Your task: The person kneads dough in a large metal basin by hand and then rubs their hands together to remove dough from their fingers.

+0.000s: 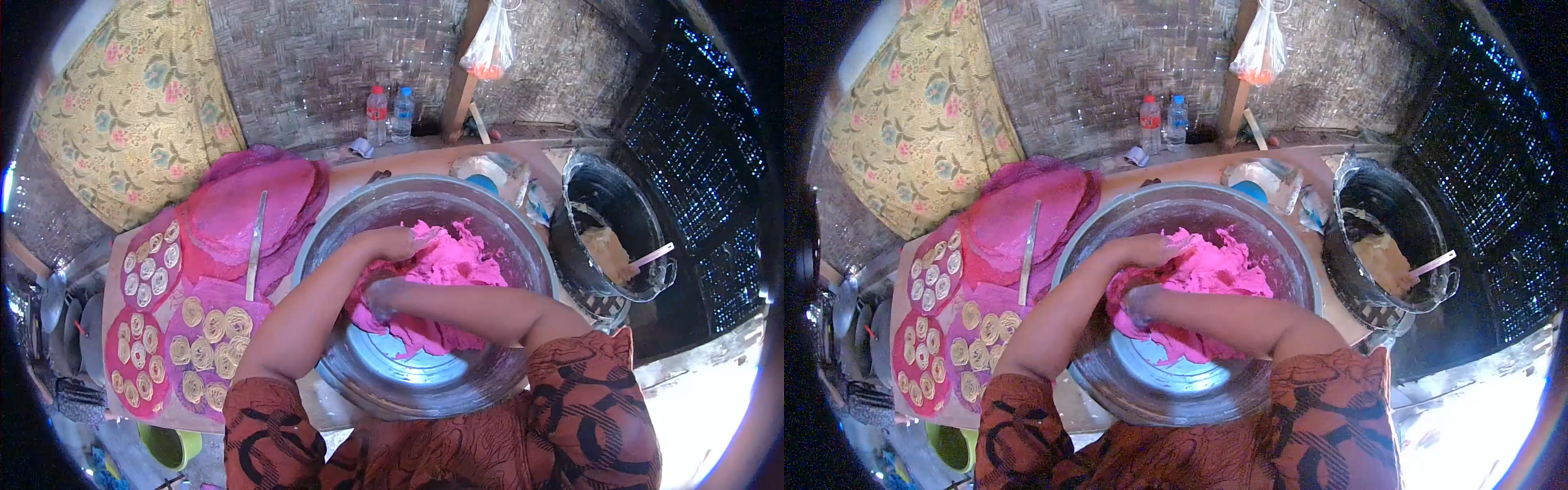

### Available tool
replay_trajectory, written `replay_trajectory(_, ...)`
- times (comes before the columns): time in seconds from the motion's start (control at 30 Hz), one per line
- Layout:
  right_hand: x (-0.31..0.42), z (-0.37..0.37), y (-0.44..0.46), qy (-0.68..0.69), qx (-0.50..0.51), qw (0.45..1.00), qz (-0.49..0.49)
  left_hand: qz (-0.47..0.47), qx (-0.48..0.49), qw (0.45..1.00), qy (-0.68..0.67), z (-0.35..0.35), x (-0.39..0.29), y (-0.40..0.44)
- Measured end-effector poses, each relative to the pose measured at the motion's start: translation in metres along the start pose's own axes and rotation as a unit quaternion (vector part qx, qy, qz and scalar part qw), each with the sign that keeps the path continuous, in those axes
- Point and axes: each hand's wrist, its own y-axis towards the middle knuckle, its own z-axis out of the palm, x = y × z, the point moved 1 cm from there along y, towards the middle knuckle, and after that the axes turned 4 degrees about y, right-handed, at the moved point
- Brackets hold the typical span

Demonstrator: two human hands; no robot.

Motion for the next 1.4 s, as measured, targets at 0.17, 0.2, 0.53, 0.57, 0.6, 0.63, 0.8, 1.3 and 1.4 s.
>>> replay_trajectory(0.17,0.009,0.001,-0.021,0.011,0.016,1.0,0.003,0.031,-0.121,0.991,0.045,0.023,0.014,0.007)
replay_trajectory(0.2,0.005,-0.006,-0.026,0.008,0.015,1.0,0.006,0.102,-0.22,0.97,0.027,0.025,0.019,0.005)
replay_trajectory(0.53,-0.037,0.016,-0.192,-0.025,-0.07,0.995,0.062,-0.095,-0.01,0.995,0.001,-0.009,-0.023,-0.029)
replay_trajectory(0.57,-0.038,0.017,-0.189,-0.019,-0.068,0.995,0.064,-0.093,-0.004,0.996,-0.001,-0.01,-0.025,-0.031)
replay_trajectory(0.6,-0.041,0.015,-0.183,-0.037,-0.077,0.991,0.099,-0.073,-0.015,0.997,0.013,-0.009,-0.026,-0.033)
replay_trajectory(0.63,-0.045,0.013,-0.178,-0.055,-0.085,0.986,0.134,-0.053,-0.026,0.998,0.027,-0.007,-0.025,-0.033)
replay_trajectory(0.8,-0.093,0.01,-0.122,0.06,-0.064,0.977,0.193,-0.049,-0.035,0.992,0.11,0.022,-0.03,-0.016)
replay_trajectory(1.3,-0.115,0.012,-0.102,0.235,-0.339,0.883,0.225,-0.161,-0.377,0.912,-0.002,0.057,-0.005,0.013)
replay_trajectory(1.4,-0.129,0.032,-0.096,0.219,-0.337,0.891,0.21,-0.149,-0.365,0.919,0.001,0.044,-0.02,0.002)
